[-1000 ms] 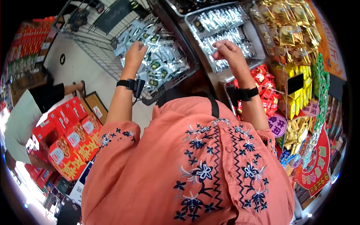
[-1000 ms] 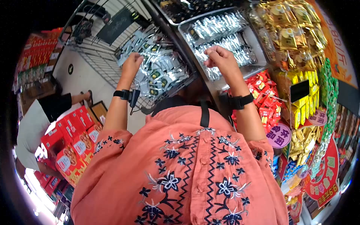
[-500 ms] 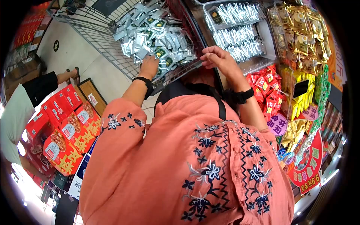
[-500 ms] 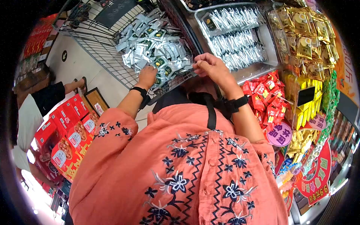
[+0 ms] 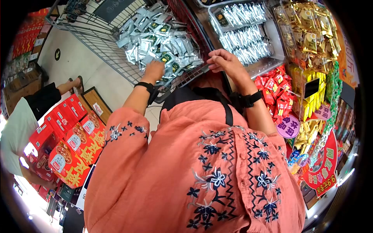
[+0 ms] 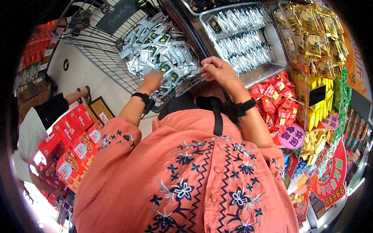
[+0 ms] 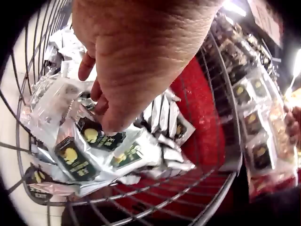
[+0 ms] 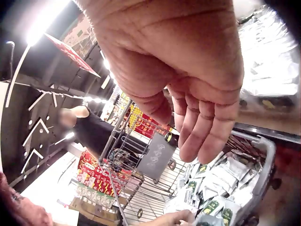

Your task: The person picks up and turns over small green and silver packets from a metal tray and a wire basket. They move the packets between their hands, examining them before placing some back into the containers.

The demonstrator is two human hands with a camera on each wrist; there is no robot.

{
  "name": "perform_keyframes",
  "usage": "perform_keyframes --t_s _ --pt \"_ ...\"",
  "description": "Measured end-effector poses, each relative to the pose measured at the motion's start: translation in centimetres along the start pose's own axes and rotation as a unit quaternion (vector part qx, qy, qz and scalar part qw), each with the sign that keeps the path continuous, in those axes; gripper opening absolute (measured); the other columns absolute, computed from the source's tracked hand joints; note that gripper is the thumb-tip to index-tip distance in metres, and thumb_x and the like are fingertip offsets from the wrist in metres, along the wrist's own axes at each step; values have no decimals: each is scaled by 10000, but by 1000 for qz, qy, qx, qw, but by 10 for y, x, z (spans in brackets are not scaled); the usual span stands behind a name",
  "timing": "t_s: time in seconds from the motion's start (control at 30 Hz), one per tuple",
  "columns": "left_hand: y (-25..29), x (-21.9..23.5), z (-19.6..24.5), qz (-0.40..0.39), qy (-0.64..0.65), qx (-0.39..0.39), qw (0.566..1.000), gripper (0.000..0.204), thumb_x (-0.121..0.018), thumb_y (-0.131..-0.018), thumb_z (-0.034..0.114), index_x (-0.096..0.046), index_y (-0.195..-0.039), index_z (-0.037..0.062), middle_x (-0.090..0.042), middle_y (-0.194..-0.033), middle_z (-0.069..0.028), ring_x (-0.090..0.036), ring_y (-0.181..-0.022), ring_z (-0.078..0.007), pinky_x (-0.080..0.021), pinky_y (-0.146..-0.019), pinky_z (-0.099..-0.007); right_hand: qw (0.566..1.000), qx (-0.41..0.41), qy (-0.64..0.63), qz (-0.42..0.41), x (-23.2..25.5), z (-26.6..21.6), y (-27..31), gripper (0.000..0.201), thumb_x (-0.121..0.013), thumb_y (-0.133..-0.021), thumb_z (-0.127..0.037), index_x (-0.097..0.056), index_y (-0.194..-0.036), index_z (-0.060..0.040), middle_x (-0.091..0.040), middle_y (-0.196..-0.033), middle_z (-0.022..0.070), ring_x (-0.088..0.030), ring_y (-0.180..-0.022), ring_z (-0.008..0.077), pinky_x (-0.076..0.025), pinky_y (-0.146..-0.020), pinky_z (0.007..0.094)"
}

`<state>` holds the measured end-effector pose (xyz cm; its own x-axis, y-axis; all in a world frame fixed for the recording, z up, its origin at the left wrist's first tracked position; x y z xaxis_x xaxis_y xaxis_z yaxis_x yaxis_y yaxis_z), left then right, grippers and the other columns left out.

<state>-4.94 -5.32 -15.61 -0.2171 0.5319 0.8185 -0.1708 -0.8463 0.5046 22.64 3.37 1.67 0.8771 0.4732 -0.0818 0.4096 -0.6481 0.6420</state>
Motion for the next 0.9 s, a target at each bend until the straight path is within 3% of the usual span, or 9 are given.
perform_keyframes --t_s 0.07,0.13,0.23,0.3,0.47,0.63,0.77,0.8,0.9 --pt "-4 14 -13 40 77 32 996 232 -639 -834 188 -634 -1013 41 -668 -962 -150 -639 -904 -318 -496 -790 -420 1000 1 5 -2 -4 -4 0 268 -566 -968 -232 -596 -1152 -41 -683 -1003 78 -671 -824 156 -539 -725 289" --pt "1 36 -24 110 288 60 950 241 -641 -850 200 -622 -1021 32 -672 -914 -141 -650 -840 -282 -506 -747 -380 1000 5 8 -4 -7 -8 -1 264 -567 -967 -233 -596 -1145 -40 -680 -1001 77 -669 -827 155 -538 -724 290" --pt "8 69 -24 124 562 83 814 327 -623 -910 244 -592 -1120 -4 -659 -995 -60 -618 -868 -140 -499 -715 -301 1000 12 1 -14 -13 -14 -2 259 -567 -964 -232 -595 -1135 -39 -675 -995 74 -665 -837 152 -536 -729 290" --pt "21 104 0 103 669 127 725 376 -621 -926 259 -570 -1183 -11 -646 -1019 -45 -598 -844 -117 -491 -705 -278 999 25 -10 -27 -18 -24 -2 260 -569 -960 -233 -593 -1130 -37 -673 -993 70 -663 -846 151 -537 -735 291" --pt "26 154 46 129 717 42 684 400 -620 -930 261 -551 -1210 -17 -643 -1001 -40 -582 -804 -92 -479 -654 -255 998 42 -33 -42 -32 -52 -1 344 -594 -957 -282 -574 -1185 -25 -667 -1060 89 -652 -926 159 -529 -795 280" --pt "27 180 101 121 749 -9 651 306 -610 -945 216 -552 -1160 6 -644 -959 -24 -569 -764 -68 -477 -658 -226 996 70 -46 -36 -36 -67 2 322 -627 -933 -276 -597 -1135 -27 -647 -972 33 -631 -870 125 -524 -769 270" --pt "17 174 125 123 744 -37 656 270 -608 -948 194 -554 -1153 27 -634 -925 -9 -567 -767 -65 -482 -650 -220 994 79 -68 -32 -21 -49 -4 253 -641 -931 -211 -608 -1074 -5 -645 -937 47 -641 -816 122 -567 -680 272" --pt "15 174 129 105 731 -47 672 289 -589 -974 220 -529 -1187 35 -622 -1052 -38 -593 -858 -93 -497 -663 -251 993 82 -81 -27 -18 -48 -2 249 -642 -930 -208 -610 -1071 -6 -644 -925 45 -637 -798 118 -569 -668 272" --pt "15 176 136 81 743 -43 663 317 -580 -981 233 -518 -1217 31 -625 -1065 -56 -604 -870 -107 -501 -660 -248 991 80 -107 -13 -5 -46 2 231 -643 -926 -191 -615 -1071 -14 -635 -894 39 -620 -733 114 -577 -633 271"
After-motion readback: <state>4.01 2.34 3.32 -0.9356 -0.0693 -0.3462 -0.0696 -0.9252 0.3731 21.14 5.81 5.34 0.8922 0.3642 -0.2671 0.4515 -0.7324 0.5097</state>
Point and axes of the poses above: each hand's wrist, its own y-axis away from the middle knuckle, its own x-axis out of the back of the hand, z = x × y, the point moved 6 cm from there along -y, towards the middle knuckle
